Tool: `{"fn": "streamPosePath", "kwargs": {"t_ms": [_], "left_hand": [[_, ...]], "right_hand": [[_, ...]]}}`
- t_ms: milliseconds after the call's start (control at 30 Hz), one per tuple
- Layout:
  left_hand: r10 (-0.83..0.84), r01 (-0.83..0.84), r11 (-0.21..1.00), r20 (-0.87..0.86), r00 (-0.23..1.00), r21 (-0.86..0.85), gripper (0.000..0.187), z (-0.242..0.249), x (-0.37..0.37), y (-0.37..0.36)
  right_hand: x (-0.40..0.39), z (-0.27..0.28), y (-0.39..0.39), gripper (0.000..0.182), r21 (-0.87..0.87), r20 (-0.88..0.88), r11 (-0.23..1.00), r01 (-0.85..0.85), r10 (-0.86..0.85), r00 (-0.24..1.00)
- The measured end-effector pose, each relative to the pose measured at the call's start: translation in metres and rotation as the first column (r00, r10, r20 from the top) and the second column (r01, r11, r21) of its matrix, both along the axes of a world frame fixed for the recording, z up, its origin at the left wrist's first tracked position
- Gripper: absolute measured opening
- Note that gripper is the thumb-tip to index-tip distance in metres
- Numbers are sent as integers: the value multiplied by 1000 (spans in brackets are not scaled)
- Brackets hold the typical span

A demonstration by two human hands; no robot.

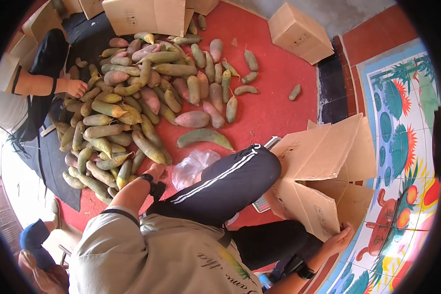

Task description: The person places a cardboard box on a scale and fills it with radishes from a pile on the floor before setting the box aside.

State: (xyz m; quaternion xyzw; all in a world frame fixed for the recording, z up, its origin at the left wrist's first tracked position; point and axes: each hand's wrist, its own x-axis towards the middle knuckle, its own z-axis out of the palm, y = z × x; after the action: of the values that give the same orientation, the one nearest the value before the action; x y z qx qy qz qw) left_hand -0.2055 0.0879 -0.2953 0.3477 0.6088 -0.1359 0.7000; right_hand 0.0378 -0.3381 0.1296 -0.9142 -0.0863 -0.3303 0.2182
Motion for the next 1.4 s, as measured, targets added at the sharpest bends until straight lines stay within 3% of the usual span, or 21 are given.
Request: {"fn": "streamPosePath", "kwargs": {"t_ms": [133,233,367,433,500,567,667,733,867,967,1000,1100,1200,1333,1400], "left_hand": [[-143,148,989,-123,982,29,21,6,8,3],[-123,130,991,-227,966,13,23,5,7,4],[-125,129,991,-126,984,26,26,16,9,-1],[-73,73,997,6,997,-39,18,32,16,-4],[-10,13,997,44,999,-77,14,3,13,-3],[48,-39,992,78,996,-118,12,11,20,-2],[97,-97,995,53,994,-10,19,24,25,-2],[-58,57,994,10,998,98,20,14,24,7],[89,-101,993,170,981,66,19,71,30,19],[335,-347,938,273,902,-3,19,95,26,36],[326,-342,940,277,904,8,19,106,22,43],[322,-397,917,519,792,37,18,145,13,57],[258,-366,930,623,739,49,18,192,15,64],[37,-212,969,774,632,126,23,253,33,59],[-172,-96,960,828,533,262,30,295,49,46]], "right_hand": [[0,-1,-3,27,10,5,1000,-8,8,1000],[-1,-2,-5,28,28,-6,999,-17,18,1000],[-4,0,0,28,20,-9,1000,5,-5,1000],[-3,0,1,28,19,-10,1000,7,-7,1000],[-2,-2,0,28,30,0,1000,7,-7,1000],[-2,-1,-1,27,39,8,999,13,-13,1000],[-4,0,1,27,15,13,1000,4,-5,1000],[-5,1,4,27,34,4,999,20,-20,1000],[-7,2,11,26,17,20,999,36,-36,999],[-6,3,9,25,-12,32,999,44,-44,999],[-7,3,9,24,-10,32,1000,26,-25,999],[-8,1,7,22,21,35,1000,-5,4,999],[-12,0,7,18,93,30,996,3,-6,1000],[-18,6,11,15,34,49,998,56,-57,997],[-26,12,24,16,-150,181,989,11,17,983]]}}
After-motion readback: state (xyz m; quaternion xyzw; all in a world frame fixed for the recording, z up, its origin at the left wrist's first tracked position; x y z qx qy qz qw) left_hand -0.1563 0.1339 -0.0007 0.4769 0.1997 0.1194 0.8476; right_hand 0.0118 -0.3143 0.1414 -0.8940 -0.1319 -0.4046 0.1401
